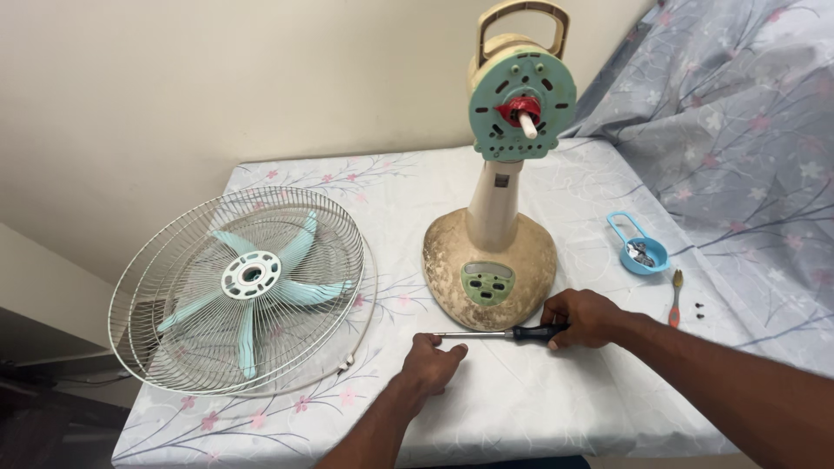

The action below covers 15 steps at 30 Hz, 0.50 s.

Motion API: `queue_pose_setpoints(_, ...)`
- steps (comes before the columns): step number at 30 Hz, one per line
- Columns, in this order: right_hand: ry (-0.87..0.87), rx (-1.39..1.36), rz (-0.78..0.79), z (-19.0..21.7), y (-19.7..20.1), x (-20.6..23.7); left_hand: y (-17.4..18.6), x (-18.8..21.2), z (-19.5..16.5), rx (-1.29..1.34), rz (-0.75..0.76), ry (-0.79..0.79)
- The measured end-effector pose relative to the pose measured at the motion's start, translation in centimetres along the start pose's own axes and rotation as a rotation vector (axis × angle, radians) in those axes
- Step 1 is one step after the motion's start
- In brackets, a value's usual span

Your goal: The person services a pedestal fan on a table. They work on the fan's rear housing, unscrew fasteners with a screwdriver, handle small screws from a scoop, reposition the fan head, and finally reach for the fan blade and guard assembly lying on the table.

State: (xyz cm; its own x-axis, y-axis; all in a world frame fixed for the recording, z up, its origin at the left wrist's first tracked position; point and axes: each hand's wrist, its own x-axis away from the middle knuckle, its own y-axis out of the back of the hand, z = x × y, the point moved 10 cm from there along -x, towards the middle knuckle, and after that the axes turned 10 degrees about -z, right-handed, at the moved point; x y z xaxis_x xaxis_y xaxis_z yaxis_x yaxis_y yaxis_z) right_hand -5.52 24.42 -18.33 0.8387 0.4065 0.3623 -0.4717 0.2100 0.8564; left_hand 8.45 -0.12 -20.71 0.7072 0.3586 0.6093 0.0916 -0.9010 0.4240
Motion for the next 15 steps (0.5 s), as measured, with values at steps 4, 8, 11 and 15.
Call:
queue_pose_setpoints(4, -0.014, -0.012, 0.0, -0.19, -0.08, 0.08, -0.1, -0.01, -0.11, 0.004, 0.003, 0.012)
queue_pose_setpoints(8, 0.007, -0.005, -0.011, -0.27, -0.06, -0.08, -0.07, -0.41, 0.08, -0.009, 0.006, 0.014)
queue_pose_setpoints(11, -0.001, -0.008, 0.005, -0.37, -0.26, -0.09, -0.2, -0.63, 0.4, -0.035, 0.002, 0.005)
queue_pose_setpoints(15, -0.041, 0.027, 0.004, -0.61, -0.39, 0.28, -0.29, -0.82, 0.55, -0.036, -0.004, 0.01)
